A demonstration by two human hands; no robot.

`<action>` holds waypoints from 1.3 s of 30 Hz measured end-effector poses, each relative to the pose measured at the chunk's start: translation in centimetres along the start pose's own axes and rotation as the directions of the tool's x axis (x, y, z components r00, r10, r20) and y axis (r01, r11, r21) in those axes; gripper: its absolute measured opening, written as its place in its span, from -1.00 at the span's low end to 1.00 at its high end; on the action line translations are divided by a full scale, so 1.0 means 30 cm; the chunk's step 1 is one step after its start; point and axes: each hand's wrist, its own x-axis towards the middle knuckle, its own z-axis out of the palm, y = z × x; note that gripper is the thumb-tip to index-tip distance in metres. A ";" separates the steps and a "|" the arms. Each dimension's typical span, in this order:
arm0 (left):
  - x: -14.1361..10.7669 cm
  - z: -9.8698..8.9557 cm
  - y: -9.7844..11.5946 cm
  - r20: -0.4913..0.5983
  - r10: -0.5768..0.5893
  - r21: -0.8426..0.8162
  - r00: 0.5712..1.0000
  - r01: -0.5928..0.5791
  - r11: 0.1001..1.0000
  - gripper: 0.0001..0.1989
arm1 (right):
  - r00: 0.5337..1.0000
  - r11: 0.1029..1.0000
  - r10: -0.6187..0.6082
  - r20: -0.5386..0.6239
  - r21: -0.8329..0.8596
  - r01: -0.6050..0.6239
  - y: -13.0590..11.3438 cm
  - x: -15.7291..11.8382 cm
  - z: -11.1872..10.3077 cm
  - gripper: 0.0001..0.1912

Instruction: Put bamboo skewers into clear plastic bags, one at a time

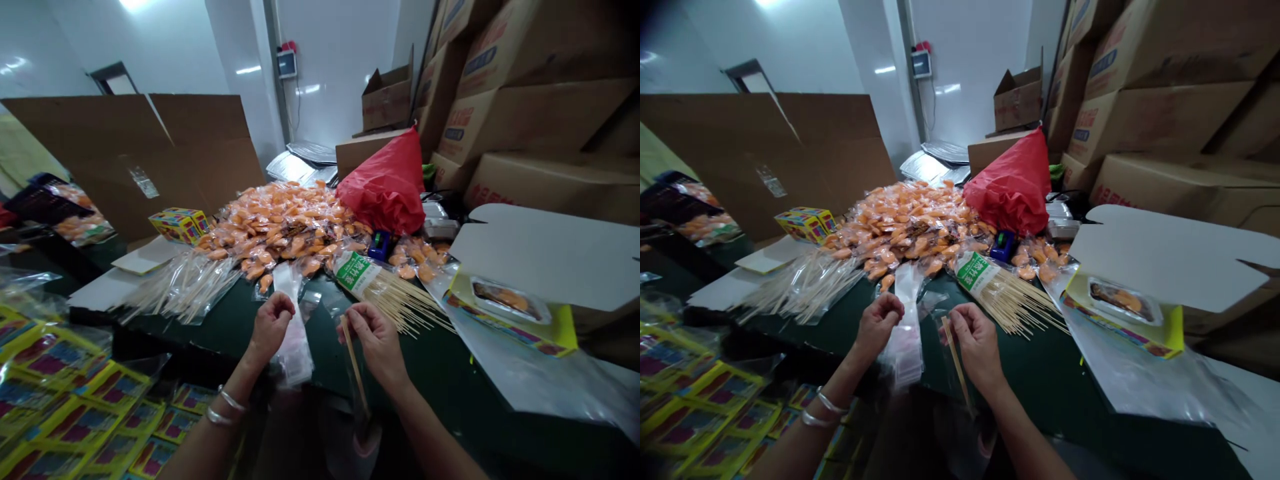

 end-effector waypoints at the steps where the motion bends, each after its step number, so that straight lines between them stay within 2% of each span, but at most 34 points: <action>1: 0.006 0.013 0.020 0.008 -0.046 -0.086 0.999 0.047 0.995 -0.92 | 1.000 0.999 -0.022 -0.007 -0.026 0.022 0.001 -0.002 -0.001 -0.76; 4: 0.021 0.044 0.080 0.126 -0.188 -0.340 0.974 0.220 0.914 -0.97 | 0.995 0.986 -0.097 -0.034 -0.137 0.092 0.002 -0.008 -0.011 -0.78; 6: 0.020 0.061 0.120 0.244 -0.211 -0.412 0.947 0.298 0.861 -0.87 | 0.988 0.969 -0.147 -0.047 -0.207 0.134 -0.001 -0.012 -0.019 -0.80; 9: 0.000 0.087 0.171 0.399 -0.211 -0.358 0.892 0.363 0.860 -0.69 | 0.980 0.956 -0.193 -0.055 -0.234 0.175 -0.009 -0.020 -0.026 -0.81; 11: -0.017 0.109 0.196 0.457 -0.211 -0.299 0.864 0.372 0.879 -0.62 | 0.979 0.960 -0.196 -0.052 -0.211 0.181 -0.017 -0.027 -0.028 -0.80; 14: -0.028 0.145 0.213 0.476 -0.203 -0.261 0.855 0.358 0.897 -0.67 | 0.982 0.973 -0.182 -0.039 -0.153 0.174 -0.031 -0.035 -0.028 -0.81; 17: -0.024 0.169 0.217 0.528 -0.195 -0.220 0.827 0.355 0.909 -0.72 | 0.980 0.977 -0.191 -0.057 -0.110 0.184 -0.050 -0.030 -0.034 -0.80; 18: -0.023 0.173 0.220 0.521 -0.186 -0.204 0.833 0.333 0.921 -0.74 | 0.977 0.975 -0.198 -0.076 -0.116 0.189 -0.056 -0.025 -0.038 -0.79; 19: -0.025 0.175 0.224 0.476 -0.166 -0.184 0.863 0.283 0.941 -0.75 | 0.973 0.972 -0.207 -0.101 -0.135 0.193 -0.060 -0.020 -0.044 -0.78; 21: -0.037 0.172 0.239 0.296 -0.054 -0.091 0.954 0.085 0.992 -0.81 | 0.964 0.964 -0.217 -0.153 -0.191 0.186 -0.067 -0.012 -0.055 -0.77; 22: -0.047 0.170 0.250 0.219 0.052 -0.004 0.974 -0.052 0.999 -0.86 | 0.960 0.958 -0.222 -0.170 -0.221 0.183 -0.069 -0.009 -0.060 -0.76; 23: -0.059 0.168 0.262 0.189 0.177 0.096 0.966 -0.198 0.976 -0.91 | 0.957 0.950 -0.231 -0.176 -0.253 0.183 -0.070 -0.009 -0.063 -0.76; 24: -0.071 0.167 0.274 0.213 0.295 0.187 0.931 -0.335 0.923 -0.95 | 0.954 0.938 -0.248 -0.168 -0.289 0.193 -0.072 -0.010 -0.066 -0.77; 25: -0.082 0.167 0.286 0.273 0.387 0.253 0.881 -0.454 0.854 -0.93 | 0.952 0.922 -0.269 -0.145 -0.323 0.211 -0.075 -0.013 -0.067 -0.78; 27: -0.095 0.172 0.304 0.390 0.488 0.315 0.781 -0.611 0.726 -0.85 | 0.945 0.884 -0.318 -0.071 -0.382 0.269 -0.085 -0.024 -0.065 -0.81; 29: -0.096 0.177 0.312 0.439 0.507 0.356 0.741 -0.662 0.659 -0.80 | 0.927 0.839 -0.375 0.011 -0.421 0.345 -0.101 -0.037 -0.065 -0.82; 33: -0.090 0.162 0.314 0.501 0.487 0.401 0.715 -0.690 0.602 -0.77 | 0.868 0.727 -0.459 0.189 -0.482 0.489 -0.143 -0.056 -0.081 -0.77; 36: -0.105 0.142 0.320 0.553 0.475 0.400 0.684 -0.718 0.569 -0.76 | 0.848 0.642 -0.410 0.336 -0.553 0.530 -0.174 -0.068 -0.098 -0.75; 39: -0.133 0.145 0.331 0.586 0.454 0.445 0.672 -0.734 0.512 -0.77 | 0.851 0.578 -0.369 0.374 -0.625 0.525 -0.193 -0.082 -0.094 -0.74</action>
